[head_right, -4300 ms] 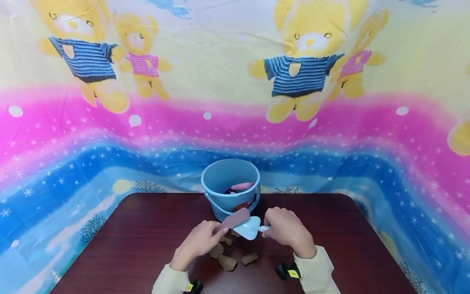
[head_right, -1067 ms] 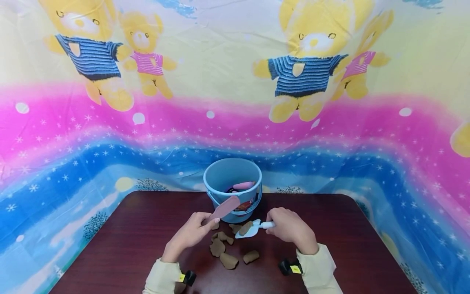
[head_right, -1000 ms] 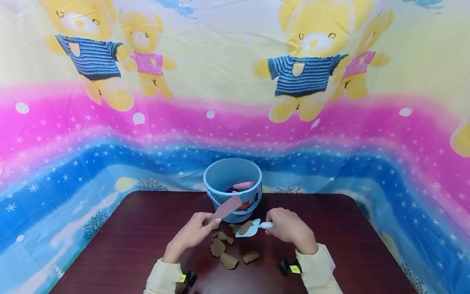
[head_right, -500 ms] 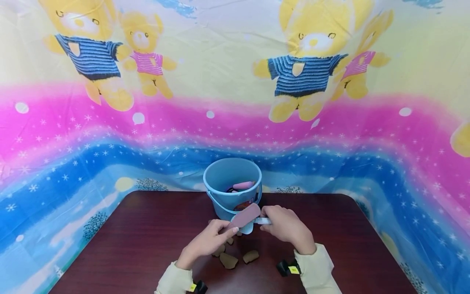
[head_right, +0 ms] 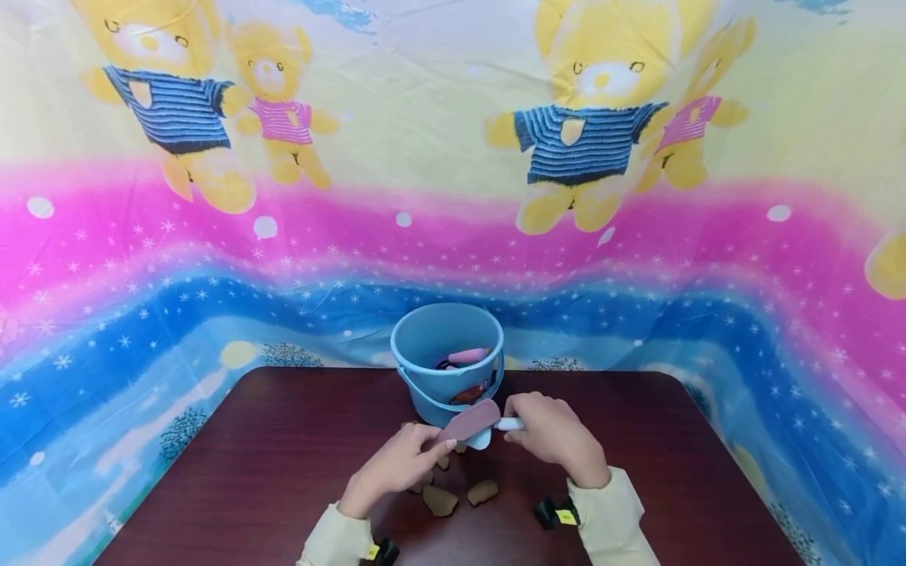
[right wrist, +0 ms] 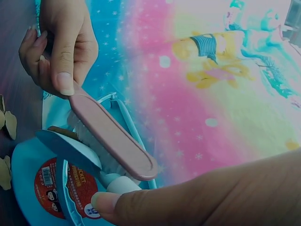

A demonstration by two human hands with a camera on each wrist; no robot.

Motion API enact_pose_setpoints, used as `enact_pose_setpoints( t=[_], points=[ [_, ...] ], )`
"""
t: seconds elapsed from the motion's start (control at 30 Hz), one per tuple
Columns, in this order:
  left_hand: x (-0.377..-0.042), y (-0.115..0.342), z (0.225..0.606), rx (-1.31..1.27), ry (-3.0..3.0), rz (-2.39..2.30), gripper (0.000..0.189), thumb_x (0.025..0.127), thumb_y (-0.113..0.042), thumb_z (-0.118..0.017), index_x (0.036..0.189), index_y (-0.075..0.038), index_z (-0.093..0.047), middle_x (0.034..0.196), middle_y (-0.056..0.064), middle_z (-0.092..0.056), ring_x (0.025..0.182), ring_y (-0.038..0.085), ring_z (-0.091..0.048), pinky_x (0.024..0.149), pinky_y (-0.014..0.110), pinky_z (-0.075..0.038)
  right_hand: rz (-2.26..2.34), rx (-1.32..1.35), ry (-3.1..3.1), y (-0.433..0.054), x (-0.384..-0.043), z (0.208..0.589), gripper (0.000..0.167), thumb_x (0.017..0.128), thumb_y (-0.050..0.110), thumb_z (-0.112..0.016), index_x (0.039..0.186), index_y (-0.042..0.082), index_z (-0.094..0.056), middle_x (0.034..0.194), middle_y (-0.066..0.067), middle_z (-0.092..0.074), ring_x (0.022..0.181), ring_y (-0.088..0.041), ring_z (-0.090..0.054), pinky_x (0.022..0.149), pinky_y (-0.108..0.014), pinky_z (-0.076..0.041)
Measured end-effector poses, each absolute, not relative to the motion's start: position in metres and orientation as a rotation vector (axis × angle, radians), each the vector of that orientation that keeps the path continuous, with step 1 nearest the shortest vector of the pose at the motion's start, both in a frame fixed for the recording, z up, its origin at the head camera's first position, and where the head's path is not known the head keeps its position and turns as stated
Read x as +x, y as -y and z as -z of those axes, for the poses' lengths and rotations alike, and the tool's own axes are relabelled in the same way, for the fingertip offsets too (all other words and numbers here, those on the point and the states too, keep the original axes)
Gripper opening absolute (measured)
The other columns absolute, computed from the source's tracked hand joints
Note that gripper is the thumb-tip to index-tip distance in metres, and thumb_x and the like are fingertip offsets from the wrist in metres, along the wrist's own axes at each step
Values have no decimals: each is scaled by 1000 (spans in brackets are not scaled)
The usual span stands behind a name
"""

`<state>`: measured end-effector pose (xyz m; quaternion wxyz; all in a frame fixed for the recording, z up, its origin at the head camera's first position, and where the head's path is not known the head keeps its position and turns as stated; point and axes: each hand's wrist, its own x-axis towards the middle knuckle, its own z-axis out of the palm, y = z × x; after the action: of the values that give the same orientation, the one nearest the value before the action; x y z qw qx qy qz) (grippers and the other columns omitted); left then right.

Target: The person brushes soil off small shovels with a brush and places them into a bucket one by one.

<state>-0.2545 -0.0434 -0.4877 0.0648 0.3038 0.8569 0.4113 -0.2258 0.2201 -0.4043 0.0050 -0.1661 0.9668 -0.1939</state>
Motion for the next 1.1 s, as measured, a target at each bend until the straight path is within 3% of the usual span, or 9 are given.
enact_pose_setpoints(
  t=[0.2,0.43,0.63,0.8,0.97,1.1],
  points=[
    [-259,53,485,831,-2676,-1168,35,104,-42,-57,84,-14,-67,61,-7,-52,49,6,-44,47,24,-38,610,-456,-3024,-226,-226,403,14,86,19,-82,90,19,-68,79,8,-60,70,-13,-53,66,-35,-46],
    [-266,68,486,800,-2815,-1070,38,103,-41,-57,72,-19,-57,57,-8,-42,49,7,-40,48,24,-35,614,-452,-3020,-232,-224,399,15,86,18,-82,91,18,-69,79,7,-60,69,-13,-52,65,-34,-45],
    [-268,74,486,803,-2775,-1163,33,103,-40,-59,81,-16,-65,57,-6,-44,49,8,-41,46,25,-36,662,-458,-3005,-234,-224,398,14,86,16,-81,89,18,-68,74,7,-59,66,-14,-52,63,-35,-44],
    [-263,64,484,830,-2658,-1283,29,104,-42,-57,94,-18,-69,60,-6,-46,50,8,-41,47,24,-37,680,-471,-2988,-232,-225,400,13,87,16,-81,92,17,-69,78,6,-61,67,-13,-53,64,-34,-45],
    [-256,44,484,931,-2580,-1349,32,104,-42,-55,87,-18,-66,62,-8,-50,52,6,-46,50,23,-40,659,-510,-2994,-227,-226,403,13,87,17,-81,90,18,-69,76,8,-60,67,-12,-53,65,-34,-46],
    [-252,33,488,975,-2556,-1324,33,104,-43,-55,82,-20,-64,59,-8,-46,50,5,-43,48,22,-36,636,-530,-3009,-225,-226,403,14,86,18,-82,92,18,-70,73,9,-59,66,-11,-53,65,-34,-46]
  ],
)
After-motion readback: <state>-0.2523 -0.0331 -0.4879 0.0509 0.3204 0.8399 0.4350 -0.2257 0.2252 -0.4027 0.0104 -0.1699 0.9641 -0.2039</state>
